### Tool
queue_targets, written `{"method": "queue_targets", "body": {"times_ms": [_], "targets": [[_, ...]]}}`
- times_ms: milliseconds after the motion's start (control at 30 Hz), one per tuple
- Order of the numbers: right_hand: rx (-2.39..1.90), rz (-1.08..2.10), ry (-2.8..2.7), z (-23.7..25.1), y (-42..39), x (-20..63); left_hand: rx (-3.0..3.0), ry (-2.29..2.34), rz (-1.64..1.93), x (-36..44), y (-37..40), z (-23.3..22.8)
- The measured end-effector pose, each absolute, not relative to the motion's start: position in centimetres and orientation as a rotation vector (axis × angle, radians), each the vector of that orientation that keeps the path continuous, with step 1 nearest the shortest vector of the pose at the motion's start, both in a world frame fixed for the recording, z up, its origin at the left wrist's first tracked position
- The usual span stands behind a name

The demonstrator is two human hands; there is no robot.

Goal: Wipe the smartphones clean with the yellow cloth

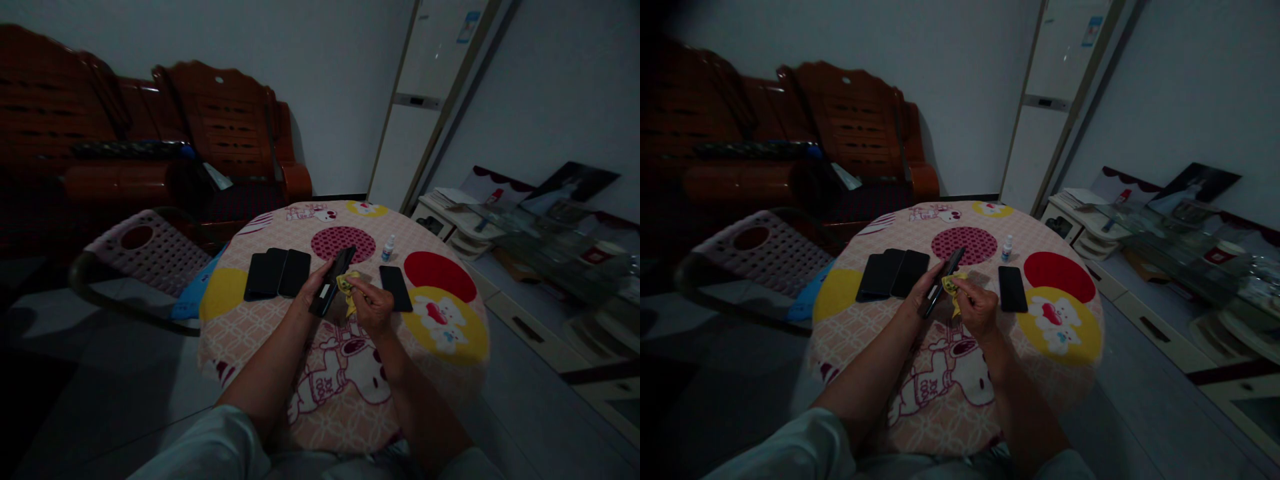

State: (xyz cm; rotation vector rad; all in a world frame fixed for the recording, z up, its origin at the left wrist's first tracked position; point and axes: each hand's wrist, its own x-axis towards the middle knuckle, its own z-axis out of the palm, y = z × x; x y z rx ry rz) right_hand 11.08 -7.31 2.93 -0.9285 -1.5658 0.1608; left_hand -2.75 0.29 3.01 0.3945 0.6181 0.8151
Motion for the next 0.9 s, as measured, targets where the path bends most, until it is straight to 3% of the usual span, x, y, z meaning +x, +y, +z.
{"method": "queue_targets", "body": {"times_ms": [200, 633, 900], "targets": [[-1.033, 0.208, -1.465, 3.0, -7.1, 11.3, 0.422, 0.653, 0.712, -2.4, 0.0, 2.5], [-1.141, 0.345, -1.372, 3.0, -6.7, 11.5, 0.564, 0.858, 0.867, -1.9, 0.3, 2.3], [-1.191, 0.624, -1.103, 2.2, -5.7, 11.6, 0.513, 1.063, 0.994, -0.7, 1.0, 1.4]]}}
